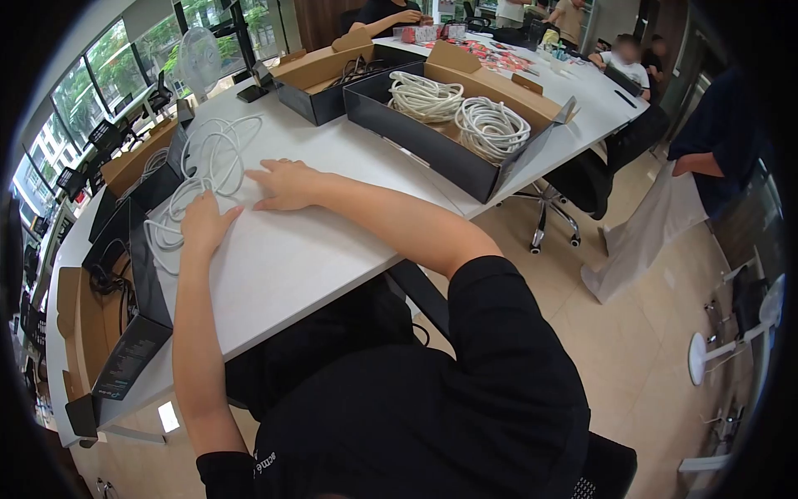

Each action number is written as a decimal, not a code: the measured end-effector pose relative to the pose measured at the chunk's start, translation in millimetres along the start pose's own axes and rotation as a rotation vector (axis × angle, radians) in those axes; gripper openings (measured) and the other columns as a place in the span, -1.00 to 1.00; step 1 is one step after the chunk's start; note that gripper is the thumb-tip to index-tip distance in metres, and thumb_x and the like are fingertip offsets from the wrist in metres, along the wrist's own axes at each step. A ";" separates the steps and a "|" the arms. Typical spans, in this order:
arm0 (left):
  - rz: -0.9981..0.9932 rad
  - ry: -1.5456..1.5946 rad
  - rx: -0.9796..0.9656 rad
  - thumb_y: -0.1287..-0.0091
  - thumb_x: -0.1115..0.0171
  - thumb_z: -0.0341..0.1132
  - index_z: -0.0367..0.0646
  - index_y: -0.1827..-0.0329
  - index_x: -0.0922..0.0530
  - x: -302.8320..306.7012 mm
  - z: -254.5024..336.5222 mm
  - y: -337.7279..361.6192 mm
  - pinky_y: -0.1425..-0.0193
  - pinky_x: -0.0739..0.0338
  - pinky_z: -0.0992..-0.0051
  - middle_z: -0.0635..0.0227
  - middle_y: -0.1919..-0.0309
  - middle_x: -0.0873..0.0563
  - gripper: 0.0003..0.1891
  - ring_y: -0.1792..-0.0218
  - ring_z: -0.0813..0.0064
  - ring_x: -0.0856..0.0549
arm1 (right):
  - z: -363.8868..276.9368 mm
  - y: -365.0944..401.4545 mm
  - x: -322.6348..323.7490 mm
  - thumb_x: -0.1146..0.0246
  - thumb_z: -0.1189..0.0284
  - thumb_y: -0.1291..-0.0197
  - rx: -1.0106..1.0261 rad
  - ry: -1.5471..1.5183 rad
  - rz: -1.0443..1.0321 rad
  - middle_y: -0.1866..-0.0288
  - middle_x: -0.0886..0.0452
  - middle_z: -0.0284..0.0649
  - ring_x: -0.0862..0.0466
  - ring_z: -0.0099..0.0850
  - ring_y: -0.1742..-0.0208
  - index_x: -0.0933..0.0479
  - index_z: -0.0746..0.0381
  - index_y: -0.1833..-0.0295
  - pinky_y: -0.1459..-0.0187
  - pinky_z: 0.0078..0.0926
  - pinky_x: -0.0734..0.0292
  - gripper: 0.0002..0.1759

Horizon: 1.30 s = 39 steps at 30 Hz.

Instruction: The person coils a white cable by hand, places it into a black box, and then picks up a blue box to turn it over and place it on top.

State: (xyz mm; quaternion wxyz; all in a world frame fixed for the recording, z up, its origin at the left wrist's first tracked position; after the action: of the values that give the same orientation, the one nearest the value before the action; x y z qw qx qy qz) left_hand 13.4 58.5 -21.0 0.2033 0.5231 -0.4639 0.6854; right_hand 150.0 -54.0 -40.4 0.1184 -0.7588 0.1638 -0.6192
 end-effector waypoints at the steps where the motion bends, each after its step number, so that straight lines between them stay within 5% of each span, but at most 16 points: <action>1: 0.022 0.007 -0.026 -0.01 -0.29 -0.01 -0.27 0.13 -0.47 -0.7 0.5 -0.7 0.14 -0.44 0.20 0.05 0.22 -0.57 -0.47 0.12 0.05 -0.54 | 1.6 1.8 1.3 -0.18 -0.01 -0.03 0.001 -0.012 0.036 -0.26 -0.16 0.22 -0.22 0.10 -0.26 -0.05 0.18 -0.35 -0.24 -0.19 -0.16 -0.14; 8: 0.025 0.259 -0.290 0.00 -0.28 -0.20 -0.12 0.14 -0.50 0.4 19.1 1.1 0.16 -0.45 0.33 0.25 0.26 -0.63 -0.64 0.20 0.25 -0.60 | -12.3 -1.7 22.0 -0.32 0.13 0.06 0.106 -0.105 0.383 -0.28 -0.17 0.14 -0.19 0.02 -0.30 0.01 0.19 -0.36 -0.25 -0.26 -0.16 -0.06; 12: 0.025 0.348 -0.351 0.01 -0.27 -0.25 -0.08 0.13 -0.49 10.2 33.1 3.8 0.20 -0.47 0.32 0.28 0.33 -0.63 -0.65 0.26 0.26 -0.62 | 5.8 1.9 32.7 -0.30 0.17 0.05 -0.002 0.118 0.278 -0.23 -0.28 0.05 -0.30 -0.02 -0.22 -0.19 0.16 -0.29 -0.17 -0.27 -0.26 -0.22; 15: 0.021 0.346 -0.238 0.02 -0.28 -0.26 -0.07 0.09 -0.46 14.9 28.3 4.5 0.23 -0.47 0.31 0.30 0.38 -0.63 -0.61 0.29 0.27 -0.63 | 35.0 2.2 47.8 -0.28 0.18 0.03 -0.277 0.128 0.292 -0.17 -0.35 0.03 -0.41 -0.06 -0.12 -0.31 0.14 -0.21 -0.10 -0.28 -0.34 -0.34; 19: 0.129 0.329 -0.155 0.00 -0.26 -0.24 -0.07 0.03 -0.44 3.6 9.0 -2.7 0.25 -0.46 0.31 0.27 0.38 -0.63 -0.58 0.30 0.26 -0.62 | 66.7 10.7 71.2 -0.25 0.25 0.03 -0.336 0.263 0.571 -0.04 -0.41 -0.01 -0.49 -0.09 0.03 -0.19 0.13 -0.29 0.05 -0.30 -0.45 -0.28; 23: 0.324 0.451 -0.103 -0.08 -0.23 -0.19 -0.22 0.15 -0.50 3.5 -1.5 -13.0 0.26 -0.42 0.35 0.20 0.39 -0.60 -0.66 0.35 0.23 -0.57 | 69.2 16.1 86.2 -0.28 0.26 0.10 -0.414 0.075 0.769 0.04 -0.35 -0.05 -0.55 -0.23 0.30 0.04 0.11 -0.39 0.18 -0.34 -0.49 -0.07; 25: 0.245 0.531 0.006 -0.12 -0.22 -0.19 -0.27 0.19 -0.51 11.4 -6.7 -22.2 0.26 -0.39 0.44 0.22 0.43 -0.57 -0.67 0.37 0.31 -0.55 | 77.2 13.4 84.5 -0.27 0.31 0.10 -0.413 -0.050 0.904 0.10 -0.34 0.01 -0.54 -0.32 0.40 0.09 0.13 -0.40 0.25 -0.45 -0.49 -0.04; 26: 0.386 0.636 -0.004 -0.15 -0.21 -0.18 -0.28 0.21 -0.52 13.5 -11.3 -23.6 0.25 -0.37 0.47 0.27 0.44 -0.57 -0.68 0.36 0.37 -0.55 | 80.1 14.3 83.6 -0.27 0.33 0.09 -0.438 -0.162 0.934 0.10 -0.31 0.06 -0.54 -0.29 0.41 0.11 0.12 -0.41 0.23 -0.45 -0.48 -0.03; 27: 0.529 0.737 -0.005 -0.18 -0.20 -0.17 -0.28 0.22 -0.53 15.8 -17.7 -24.4 0.25 -0.35 0.50 0.31 0.44 -0.56 -0.69 0.35 0.43 -0.54 | 96.5 9.7 74.8 -0.30 0.37 0.11 -0.468 0.038 1.039 0.08 -0.28 0.03 -0.54 -0.31 0.42 0.15 0.08 -0.42 0.31 -0.47 -0.52 0.00; 30: 0.706 1.315 0.020 -0.25 -0.14 -0.11 -0.20 0.19 -0.54 19.6 -36.6 -30.9 0.21 -0.33 0.56 0.44 0.38 -0.55 -0.69 0.29 0.57 -0.53 | 109.1 13.5 79.5 -0.28 0.43 0.05 -0.634 -0.711 0.925 0.06 -0.24 -0.06 -0.54 -0.35 0.41 0.20 -0.01 -0.42 0.45 -0.47 -0.55 0.00; 32: 0.708 1.545 0.272 -0.26 -0.11 -0.07 -0.15 0.13 -0.53 12.7 -54.0 -32.2 0.17 -0.32 0.60 0.49 0.28 -0.55 -0.67 0.23 0.62 -0.52 | 98.0 19.5 87.3 -0.26 0.45 0.00 -0.642 -1.093 0.933 0.04 -0.20 -0.10 -0.53 -0.38 0.40 0.22 -0.06 -0.43 0.53 -0.49 -0.54 -0.03; 34: 0.678 1.762 0.477 -0.27 -0.08 0.00 -0.10 0.01 -0.47 12.9 -57.7 -29.8 0.07 -0.30 0.64 0.47 0.09 -0.55 -0.60 0.08 0.65 -0.53 | 91.8 20.1 93.3 -0.23 0.44 -0.04 -0.600 -1.137 0.993 0.01 -0.16 -0.10 -0.53 -0.37 0.40 0.22 -0.08 -0.42 0.54 -0.49 -0.55 -0.06; 39: 0.609 2.053 0.507 -0.26 0.06 0.17 -0.12 -0.04 -0.42 -18.3 -91.6 -41.9 0.05 -0.42 0.63 0.40 0.01 -0.54 -0.45 -0.03 0.53 -0.53 | 90.6 24.4 102.5 -0.21 0.40 -0.09 -0.578 -1.231 1.151 0.01 -0.11 -0.15 -0.52 -0.41 0.39 0.17 -0.09 -0.42 0.49 -0.50 -0.57 -0.12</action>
State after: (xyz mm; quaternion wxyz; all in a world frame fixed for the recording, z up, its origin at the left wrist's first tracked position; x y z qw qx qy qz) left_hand 3.7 160.4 -21.8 0.2014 -0.4054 -0.0297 0.8912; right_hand 254.6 -119.0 24.0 0.2820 -0.7574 0.5767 0.1191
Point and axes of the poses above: each hand's wrist, its own y-axis away from the middle knuckle, its own x-axis out of the back of the hand, z = x × y, the point moved 3 cm from there along -y, towards the middle knuckle
